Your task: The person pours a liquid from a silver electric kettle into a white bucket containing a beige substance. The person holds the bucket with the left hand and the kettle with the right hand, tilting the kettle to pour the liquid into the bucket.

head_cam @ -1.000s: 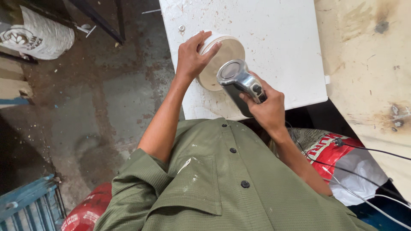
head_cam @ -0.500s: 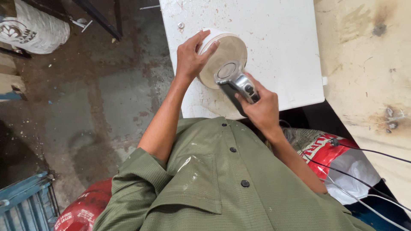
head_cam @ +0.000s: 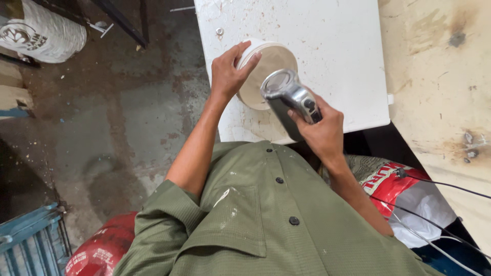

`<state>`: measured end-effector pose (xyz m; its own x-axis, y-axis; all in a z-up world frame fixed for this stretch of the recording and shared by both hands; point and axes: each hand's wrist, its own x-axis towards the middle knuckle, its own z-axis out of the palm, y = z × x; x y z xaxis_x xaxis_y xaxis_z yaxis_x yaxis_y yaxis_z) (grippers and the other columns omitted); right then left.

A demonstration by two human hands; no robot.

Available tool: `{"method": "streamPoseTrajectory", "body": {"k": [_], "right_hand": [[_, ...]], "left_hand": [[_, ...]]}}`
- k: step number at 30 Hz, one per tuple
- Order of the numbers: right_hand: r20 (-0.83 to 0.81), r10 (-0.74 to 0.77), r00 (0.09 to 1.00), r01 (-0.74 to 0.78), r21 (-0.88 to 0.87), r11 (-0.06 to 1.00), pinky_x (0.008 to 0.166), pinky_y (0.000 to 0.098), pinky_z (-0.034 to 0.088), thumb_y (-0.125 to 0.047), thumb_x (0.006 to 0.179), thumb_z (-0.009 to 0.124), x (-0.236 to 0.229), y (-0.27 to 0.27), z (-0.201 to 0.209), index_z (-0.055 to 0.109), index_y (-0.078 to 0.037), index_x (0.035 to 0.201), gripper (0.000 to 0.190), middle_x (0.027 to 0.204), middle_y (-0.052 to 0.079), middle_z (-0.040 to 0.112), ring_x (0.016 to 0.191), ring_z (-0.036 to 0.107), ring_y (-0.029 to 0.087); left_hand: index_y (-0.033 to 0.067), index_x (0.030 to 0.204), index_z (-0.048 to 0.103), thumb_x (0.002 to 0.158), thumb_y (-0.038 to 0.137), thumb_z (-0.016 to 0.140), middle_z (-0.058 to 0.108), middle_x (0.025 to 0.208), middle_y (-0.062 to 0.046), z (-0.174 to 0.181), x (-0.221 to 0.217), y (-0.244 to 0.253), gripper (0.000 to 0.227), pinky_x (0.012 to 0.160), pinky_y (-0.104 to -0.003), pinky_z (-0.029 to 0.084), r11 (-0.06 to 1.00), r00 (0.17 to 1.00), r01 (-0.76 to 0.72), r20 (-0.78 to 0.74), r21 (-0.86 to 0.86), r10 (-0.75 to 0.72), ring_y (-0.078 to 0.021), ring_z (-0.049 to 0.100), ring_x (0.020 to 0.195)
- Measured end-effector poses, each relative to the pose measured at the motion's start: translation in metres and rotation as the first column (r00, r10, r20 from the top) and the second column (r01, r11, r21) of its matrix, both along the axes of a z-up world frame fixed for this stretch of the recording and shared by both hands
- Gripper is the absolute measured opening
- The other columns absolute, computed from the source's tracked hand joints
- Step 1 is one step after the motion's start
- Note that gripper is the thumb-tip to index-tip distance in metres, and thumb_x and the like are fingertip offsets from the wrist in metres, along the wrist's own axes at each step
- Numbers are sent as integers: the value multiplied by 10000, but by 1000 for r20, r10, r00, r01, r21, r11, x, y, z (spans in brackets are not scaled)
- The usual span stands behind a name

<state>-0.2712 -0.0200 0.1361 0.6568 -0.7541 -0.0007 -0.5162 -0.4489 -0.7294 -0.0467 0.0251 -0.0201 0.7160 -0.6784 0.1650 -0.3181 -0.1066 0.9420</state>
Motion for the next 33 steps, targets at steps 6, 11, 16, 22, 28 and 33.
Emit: {"method": "streamPoseTrajectory", "body": {"k": [6,11,16,22,28,33], "right_hand": [[-59,-20,998,20,7,1000,847,320,603,-120,839,828,-2,-9,-7,647,-76,1395,586,1072,159,783,951,779,198],[-60,-32,998,30,-44,999,846,327,598,-112,835,842,-16,-10,-11,658,-67,1375,573,1065,168,783,957,783,210],[25,-64,998,65,-31,997,872,322,604,-105,864,832,-17,-8,-13,645,-66,1398,568,1100,167,784,983,782,205],[-14,-72,997,72,20,997,830,315,602,-118,849,822,-17,-3,-17,628,-83,1414,599,1075,172,775,934,779,200],[11,-64,998,63,20,998,855,315,585,-123,834,838,-18,-5,-28,659,-94,1382,578,1065,170,787,960,780,192],[54,-60,997,58,41,997,847,309,581,-134,842,834,-20,-7,-41,646,-82,1394,586,1061,163,781,950,771,185]], "left_hand": [[35,1036,724,906,437,803,744,949,-174,-2,-1,0,430,688,-343,545,999,999,2,-40,42,0,-168,629,722],[60,1114,766,876,441,789,789,945,-164,-1,-1,0,450,730,-357,556,986,996,47,-83,160,-34,-255,650,719],[35,1045,711,879,458,807,753,1154,-182,7,-5,-8,464,777,-345,594,995,994,97,47,-8,-96,-215,734,885],[83,1194,768,857,473,805,770,984,-165,18,-6,-13,517,745,-347,580,980,993,120,-35,161,-116,-210,690,751],[67,1126,746,860,429,812,771,960,-110,23,5,-5,454,745,-340,556,997,996,61,62,56,-65,-218,684,833],[57,1095,727,871,399,817,759,979,-137,23,12,-1,418,793,-344,553,997,997,36,60,73,-40,-222,713,938]]}}
